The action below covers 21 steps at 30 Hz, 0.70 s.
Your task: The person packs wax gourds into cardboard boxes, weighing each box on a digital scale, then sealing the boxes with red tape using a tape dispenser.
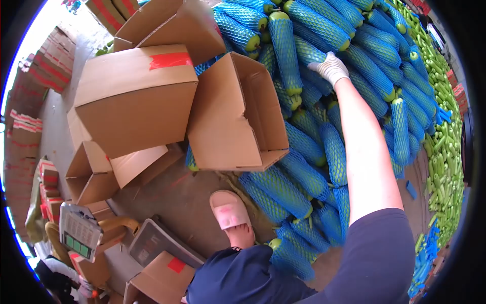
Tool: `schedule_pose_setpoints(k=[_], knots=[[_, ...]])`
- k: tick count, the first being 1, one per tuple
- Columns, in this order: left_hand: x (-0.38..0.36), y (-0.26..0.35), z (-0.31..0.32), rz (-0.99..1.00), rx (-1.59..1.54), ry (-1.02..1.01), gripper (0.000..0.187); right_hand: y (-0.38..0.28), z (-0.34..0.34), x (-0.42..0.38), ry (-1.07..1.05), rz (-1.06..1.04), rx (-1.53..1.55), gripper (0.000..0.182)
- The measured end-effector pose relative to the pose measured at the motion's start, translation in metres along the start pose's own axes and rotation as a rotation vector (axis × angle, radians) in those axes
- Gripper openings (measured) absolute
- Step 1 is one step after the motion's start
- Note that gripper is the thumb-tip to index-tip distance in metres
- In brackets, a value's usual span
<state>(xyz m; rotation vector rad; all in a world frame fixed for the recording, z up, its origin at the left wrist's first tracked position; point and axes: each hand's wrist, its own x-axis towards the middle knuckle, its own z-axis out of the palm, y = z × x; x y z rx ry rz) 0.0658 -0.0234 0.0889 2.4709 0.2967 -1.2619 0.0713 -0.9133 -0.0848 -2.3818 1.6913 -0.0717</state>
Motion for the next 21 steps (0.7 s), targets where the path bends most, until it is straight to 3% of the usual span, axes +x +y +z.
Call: schedule_pose_setpoints(k=[2, 3, 4, 6, 7, 8, 10, 11, 13, 14, 17, 21], knots=[[-0.016, -0.014, 0.002, 0.018, -0.007, 0.050, 0.078, 0.018, -0.009, -0.010, -0.086, 0.006, 0.338, 0.081], [-0.023, -0.021, 0.003, 0.034, -0.010, 0.080, 0.077, 0.042, 0.006, -0.009, 0.000, -0.015, 0.554, 0.074], [-0.029, -0.038, 0.004, 0.073, 0.057, 0.109, 0.073, 0.067, 0.006, -0.023, -0.268, 0.012, 0.876, 0.067], [-0.037, -0.063, 0.014, 0.113, 0.057, 0.164, 0.072, 0.106, 0.007, -0.086, -0.339, 0.100, 1.070, 0.054], [-0.041, -0.072, 0.020, 0.153, 0.059, 0.228, 0.070, 0.127, 0.019, -0.118, -0.416, 0.128, 1.346, 0.053], [-0.051, -0.048, 0.029, 0.090, 0.018, 0.252, 0.068, 0.145, 0.019, -0.159, -0.471, 0.166, 1.499, 0.057], [-0.045, -0.067, 0.038, 0.163, 0.061, 0.268, 0.068, 0.179, 0.028, -0.236, -0.474, 0.280, 1.740, 0.064], [-0.042, -0.075, 0.041, 0.219, 0.080, 0.268, 0.067, 0.189, 0.025, -0.267, -0.611, 0.247, 1.784, 0.069], [-0.032, -0.084, 0.045, 0.322, 0.017, 0.229, 0.070, 0.204, 0.030, -0.309, -0.644, 0.214, 1.692, 0.077], [-0.020, -0.098, 0.049, 0.308, 0.040, 0.293, 0.087, 0.203, 0.027, -0.317, -0.646, 0.116, 1.638, 0.080], [-0.035, -0.046, 0.059, 0.403, 0.141, 0.371, 0.074, 0.128, -0.038, -0.347, -0.598, -0.330, 1.315, 0.091], [-0.028, -0.065, 0.076, 0.603, 0.297, 0.313, 0.069, 0.008, -0.125, -0.380, -0.880, -0.726, 0.979, 0.088]])
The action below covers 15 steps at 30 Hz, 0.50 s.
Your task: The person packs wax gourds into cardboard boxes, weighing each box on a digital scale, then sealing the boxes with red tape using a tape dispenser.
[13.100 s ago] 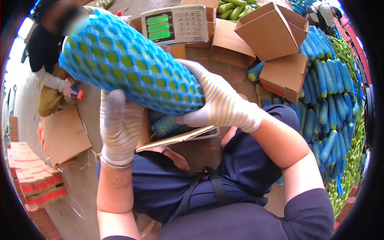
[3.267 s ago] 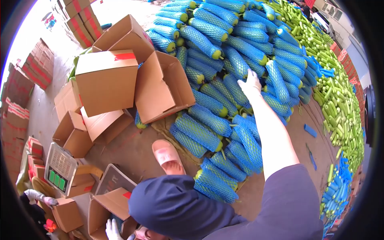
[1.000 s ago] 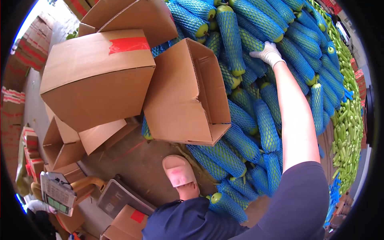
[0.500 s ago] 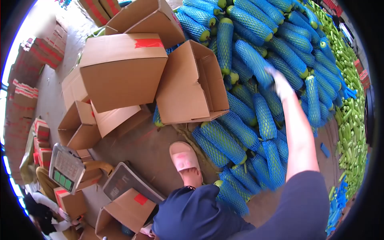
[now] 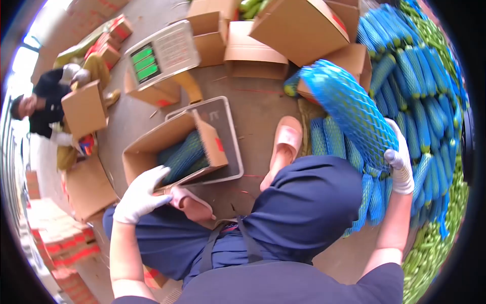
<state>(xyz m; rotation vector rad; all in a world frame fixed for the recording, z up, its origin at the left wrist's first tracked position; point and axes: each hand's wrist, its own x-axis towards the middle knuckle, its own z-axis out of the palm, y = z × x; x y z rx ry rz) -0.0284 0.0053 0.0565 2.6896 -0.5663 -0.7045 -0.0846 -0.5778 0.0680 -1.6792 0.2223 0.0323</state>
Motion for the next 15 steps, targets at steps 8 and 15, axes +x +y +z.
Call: schedule_pose_setpoints(k=[8, 15], knots=[[-0.001, -0.012, 0.000, 0.066, -0.114, 0.008, 0.050, -0.121, 0.224, 0.082, -0.616, -0.039, -0.403, 0.068], [0.065, -0.057, 0.027, -0.105, 0.063, -0.136, 0.060, -0.084, 0.274, 0.075, -0.601, 0.110, -0.077, 0.075]])
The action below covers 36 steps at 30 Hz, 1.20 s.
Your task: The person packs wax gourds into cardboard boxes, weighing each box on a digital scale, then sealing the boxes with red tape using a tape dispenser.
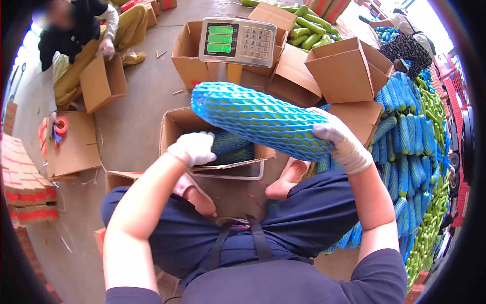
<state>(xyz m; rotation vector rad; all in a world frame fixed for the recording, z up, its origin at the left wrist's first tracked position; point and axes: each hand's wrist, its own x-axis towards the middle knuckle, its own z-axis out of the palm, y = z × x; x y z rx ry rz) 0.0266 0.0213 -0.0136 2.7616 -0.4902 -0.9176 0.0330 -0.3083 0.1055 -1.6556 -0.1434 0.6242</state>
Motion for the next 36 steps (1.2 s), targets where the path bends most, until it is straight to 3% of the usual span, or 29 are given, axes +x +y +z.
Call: schedule_pose_setpoints(k=[1, 3, 5, 9, 13, 14, 15, 18, 21, 22, 23, 26, 27, 28, 31, 33, 35, 36], knots=[[0.016, 0.004, 0.011, -0.041, 0.038, 0.012, 0.071, 0.001, 0.003, -0.009, 0.066, -0.020, 0.074, 0.079], [0.046, 0.014, 0.035, -0.097, 0.096, 0.078, 0.069, 0.002, 0.005, -0.023, 0.086, -0.017, 0.205, 0.073], [0.062, 0.012, 0.039, -0.101, 0.122, 0.065, 0.076, 0.003, 0.003, -0.032, 0.154, -0.024, 0.266, 0.082], [0.064, -0.001, 0.020, 0.001, 0.108, -0.071, 0.074, -0.006, 0.012, -0.039, 0.202, -0.017, 0.235, 0.090], [0.042, -0.005, 0.025, 0.267, 0.120, -0.090, 0.068, -0.003, 0.014, -0.021, 0.102, 0.016, 0.243, 0.080], [0.035, 0.000, 0.033, 0.240, 0.153, -0.108, 0.068, -0.005, 0.017, -0.014, 0.101, 0.020, 0.242, 0.080], [0.027, 0.005, 0.038, 0.212, 0.188, -0.127, 0.068, -0.006, 0.021, -0.006, 0.060, 0.034, 0.166, 0.077], [0.008, -0.010, 0.048, 0.328, -0.086, -0.173, 0.067, 0.001, 0.025, 0.024, -0.058, 0.027, -0.105, 0.064], [-0.016, -0.004, 0.041, 0.314, -0.134, -0.210, 0.056, 0.002, 0.038, 0.042, -0.124, 0.034, -0.266, 0.062], [-0.007, -0.011, 0.046, 0.407, -0.173, -0.266, 0.052, 0.007, 0.041, 0.048, -0.128, 0.016, -0.307, 0.065], [-0.019, -0.002, 0.029, 0.231, -0.437, -0.318, 0.050, 0.011, 0.042, 0.051, -0.138, 0.014, -0.305, 0.065], [-0.024, 0.000, 0.024, 0.223, -0.375, -0.364, 0.052, 0.009, 0.043, 0.053, -0.075, 0.010, -0.474, 0.069], [-0.020, -0.003, 0.035, 0.272, -0.306, -0.253, 0.050, -0.002, 0.046, 0.050, -0.079, 0.011, -0.478, 0.069], [-0.017, -0.005, 0.043, 0.323, -0.234, -0.141, 0.049, -0.017, 0.049, 0.046, -0.039, -0.025, -0.716, 0.065], [-0.010, -0.005, 0.047, 0.309, -0.222, -0.203, 0.048, -0.059, 0.078, 0.033, 0.089, -0.306, -1.448, 0.056], [-0.011, -0.007, 0.050, 0.331, -0.190, -0.213, 0.048, -0.070, 0.104, 0.041, 0.032, -0.486, -1.632, 0.045], [0.004, -0.015, 0.069, 0.361, -0.196, -0.128, 0.048, -0.069, 0.139, 0.068, -0.246, -0.384, -1.670, 0.054], [0.003, -0.010, 0.060, 0.338, -0.319, -0.226, 0.049, -0.052, 0.150, 0.080, -0.259, -0.546, -1.612, 0.050]])
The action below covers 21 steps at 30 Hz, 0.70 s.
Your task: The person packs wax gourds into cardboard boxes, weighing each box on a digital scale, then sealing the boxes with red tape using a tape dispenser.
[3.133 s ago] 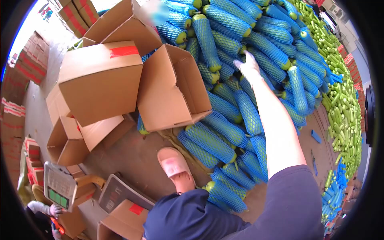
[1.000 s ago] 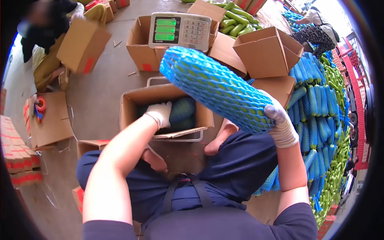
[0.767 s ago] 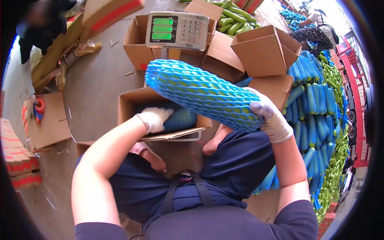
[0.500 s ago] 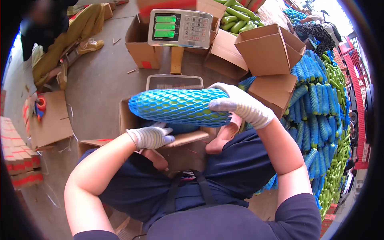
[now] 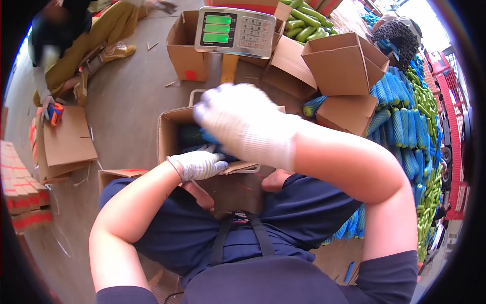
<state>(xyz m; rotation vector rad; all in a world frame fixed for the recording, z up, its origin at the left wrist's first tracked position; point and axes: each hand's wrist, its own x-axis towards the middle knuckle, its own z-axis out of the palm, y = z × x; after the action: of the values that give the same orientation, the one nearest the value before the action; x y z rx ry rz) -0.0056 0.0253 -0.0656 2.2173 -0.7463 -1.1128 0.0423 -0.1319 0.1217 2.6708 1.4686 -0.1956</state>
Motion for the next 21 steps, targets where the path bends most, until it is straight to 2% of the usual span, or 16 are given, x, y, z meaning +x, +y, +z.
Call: schedule_pose_setpoints(k=[1, 2, 3, 4, 7, 8, 9, 11, 13, 16, 18, 21], knots=[[0.000, -0.007, 0.004, 0.132, -0.168, -0.008, 0.056, -0.003, 0.016, 0.008, 0.106, -0.113, 0.022, 0.046], [-0.003, 0.002, -0.002, 0.043, -0.088, -0.042, 0.056, -0.002, 0.016, 0.011, 0.108, -0.116, 0.013, 0.046], [-0.006, 0.011, -0.008, -0.050, -0.014, -0.076, 0.056, 0.001, 0.015, 0.015, 0.110, -0.045, 0.078, 0.043], [-0.007, 0.006, 0.002, -0.043, 0.129, 0.013, 0.055, 0.002, 0.016, 0.018, 0.108, 0.023, 0.148, 0.040], [-0.022, 0.019, -0.010, -0.085, 0.043, 0.015, 0.055, 0.021, 0.039, -0.011, 0.089, 0.079, 0.207, 0.039], [-0.015, -0.004, 0.005, 0.007, 0.113, 0.162, 0.048, 0.028, 0.047, -0.023, 0.111, 0.114, 0.247, 0.038], [-0.021, 0.008, -0.008, 0.010, 0.119, 0.158, 0.048, 0.035, 0.053, -0.035, 0.134, 0.153, 0.285, 0.037], [-0.032, 0.029, -0.034, -0.160, 0.185, 0.025, 0.043, 0.049, 0.061, -0.060, 0.262, 0.272, 0.436, 0.030], [-0.040, 0.027, -0.043, -0.094, 0.234, 0.234, 0.038, 0.068, 0.069, -0.080, 0.372, 0.404, 0.568, 0.027], [-0.061, 0.034, -0.072, -0.046, 0.208, 0.482, 0.033, 0.088, 0.071, -0.103, 0.351, 0.555, 0.493, 0.028], [-0.073, 0.029, -0.085, 0.056, 0.176, 0.685, 0.026, 0.094, 0.067, -0.107, 0.345, 0.562, 0.497, 0.029], [-0.087, 0.031, -0.104, 0.139, -0.121, 0.992, 0.026, 0.099, 0.072, -0.113, 0.324, 0.572, 0.479, 0.033]])
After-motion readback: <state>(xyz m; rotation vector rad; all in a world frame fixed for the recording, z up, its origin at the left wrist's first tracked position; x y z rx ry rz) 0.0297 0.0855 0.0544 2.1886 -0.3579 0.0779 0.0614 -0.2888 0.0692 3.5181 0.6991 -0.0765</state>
